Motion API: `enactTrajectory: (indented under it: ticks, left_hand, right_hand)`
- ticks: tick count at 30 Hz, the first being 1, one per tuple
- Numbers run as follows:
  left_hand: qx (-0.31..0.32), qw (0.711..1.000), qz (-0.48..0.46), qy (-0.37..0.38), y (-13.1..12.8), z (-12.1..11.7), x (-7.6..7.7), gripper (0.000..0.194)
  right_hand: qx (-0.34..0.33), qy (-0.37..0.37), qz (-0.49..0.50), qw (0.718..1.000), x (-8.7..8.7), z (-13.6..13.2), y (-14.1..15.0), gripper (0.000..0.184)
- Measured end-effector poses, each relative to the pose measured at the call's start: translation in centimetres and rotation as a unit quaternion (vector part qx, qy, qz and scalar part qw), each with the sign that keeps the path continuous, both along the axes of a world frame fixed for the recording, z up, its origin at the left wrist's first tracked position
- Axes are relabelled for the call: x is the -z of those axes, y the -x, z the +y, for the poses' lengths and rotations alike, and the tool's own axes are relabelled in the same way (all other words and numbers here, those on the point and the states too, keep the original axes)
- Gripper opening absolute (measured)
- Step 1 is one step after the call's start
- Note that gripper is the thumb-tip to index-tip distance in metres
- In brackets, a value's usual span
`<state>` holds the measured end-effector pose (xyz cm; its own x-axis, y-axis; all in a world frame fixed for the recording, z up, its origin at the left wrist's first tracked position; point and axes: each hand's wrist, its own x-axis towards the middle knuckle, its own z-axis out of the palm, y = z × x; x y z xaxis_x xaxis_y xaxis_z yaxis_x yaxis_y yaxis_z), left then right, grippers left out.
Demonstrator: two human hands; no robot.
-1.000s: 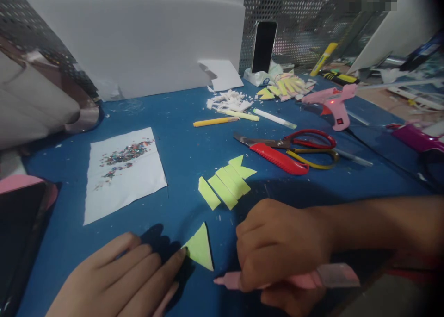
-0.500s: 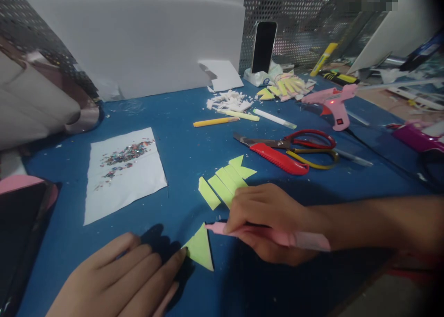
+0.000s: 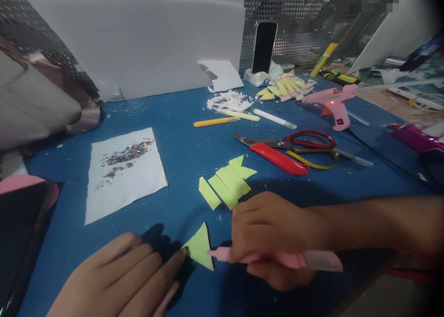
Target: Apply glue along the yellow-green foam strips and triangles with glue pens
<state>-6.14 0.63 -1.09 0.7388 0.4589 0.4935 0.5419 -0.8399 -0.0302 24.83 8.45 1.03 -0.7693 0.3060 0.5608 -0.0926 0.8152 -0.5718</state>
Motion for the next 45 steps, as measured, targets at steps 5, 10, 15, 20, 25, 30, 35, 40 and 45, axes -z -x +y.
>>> enactTrajectory:
  ticks: [5,10,15,20,25,30,35,40,45]
  left_hand:
    - [-0.006,1.000,-0.001,0.005,0.01,-0.01,0.21,0.029]
    - [-0.004,1.000,-0.007,0.000,0.07,-0.13,0.05,0.029]
    - [0.004,1.000,-0.001,0.000,-0.01,0.06,-0.14,0.028]
    - [0.009,1.000,-0.001,-0.002,-0.20,0.16,-0.01,0.029]
    - [0.007,1.000,0.011,-0.001,0.11,0.09,0.09,0.029]
    - [-0.001,1.000,0.000,0.008,0.05,0.01,0.05,0.031]
    - [-0.008,1.000,-0.004,-0.007,-0.06,0.06,-0.01,0.030]
    - [-0.013,1.000,0.006,0.002,-0.05,-0.08,-0.09,0.033]
    - [-0.006,1.000,-0.001,-0.003,-0.26,-0.07,-0.14,0.029]
  right_hand:
    - [0.035,0.011,-0.020,0.999,0.19,0.00,0.07,0.012]
    - [-0.034,-0.027,0.026,0.999,0.43,-0.20,0.20,0.017]
    - [0.030,0.005,-0.011,0.999,0.32,-0.16,0.08,0.015]
    - [-0.079,-0.040,0.042,0.995,0.65,0.02,0.15,0.014]
    - [0.002,-0.018,0.013,1.000,0.79,-0.01,0.27,0.022]
    - [-0.061,-0.048,0.063,0.995,0.75,-0.04,0.34,0.016]
    - [0.000,-0.007,0.009,1.000,0.64,-0.01,0.26,0.016]
    - [-0.052,-0.056,0.055,0.996,0.76,0.00,0.37,0.014]
    - [0.033,-0.015,0.016,0.999,0.30,-0.03,0.18,0.019]
